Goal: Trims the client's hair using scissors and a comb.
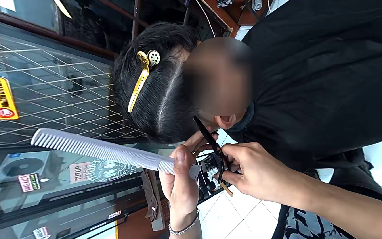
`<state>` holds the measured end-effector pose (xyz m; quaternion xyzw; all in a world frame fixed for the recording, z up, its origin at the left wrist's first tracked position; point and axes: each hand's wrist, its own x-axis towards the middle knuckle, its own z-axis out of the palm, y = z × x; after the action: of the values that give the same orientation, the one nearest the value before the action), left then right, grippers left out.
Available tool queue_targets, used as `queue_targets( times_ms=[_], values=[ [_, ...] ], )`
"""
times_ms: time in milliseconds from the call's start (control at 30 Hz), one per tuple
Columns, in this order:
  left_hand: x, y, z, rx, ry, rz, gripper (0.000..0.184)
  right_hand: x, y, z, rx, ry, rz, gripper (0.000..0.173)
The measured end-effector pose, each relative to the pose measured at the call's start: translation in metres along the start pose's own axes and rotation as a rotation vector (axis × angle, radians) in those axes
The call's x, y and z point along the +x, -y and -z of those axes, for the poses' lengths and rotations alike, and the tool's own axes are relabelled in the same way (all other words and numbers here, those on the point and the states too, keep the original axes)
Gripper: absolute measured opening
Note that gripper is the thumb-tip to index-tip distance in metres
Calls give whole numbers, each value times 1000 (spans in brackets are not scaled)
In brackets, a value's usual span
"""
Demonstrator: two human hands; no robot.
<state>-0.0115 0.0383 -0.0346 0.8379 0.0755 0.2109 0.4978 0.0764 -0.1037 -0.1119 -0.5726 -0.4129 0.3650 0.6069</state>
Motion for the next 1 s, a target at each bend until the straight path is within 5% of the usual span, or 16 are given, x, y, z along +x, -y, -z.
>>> queue_targets(
  times_ms=[1000],
  values=[
    [10, 0, -7, -5, 26, 15, 31, 1, -4, 15, 13, 19, -25, 21]
  ],
)
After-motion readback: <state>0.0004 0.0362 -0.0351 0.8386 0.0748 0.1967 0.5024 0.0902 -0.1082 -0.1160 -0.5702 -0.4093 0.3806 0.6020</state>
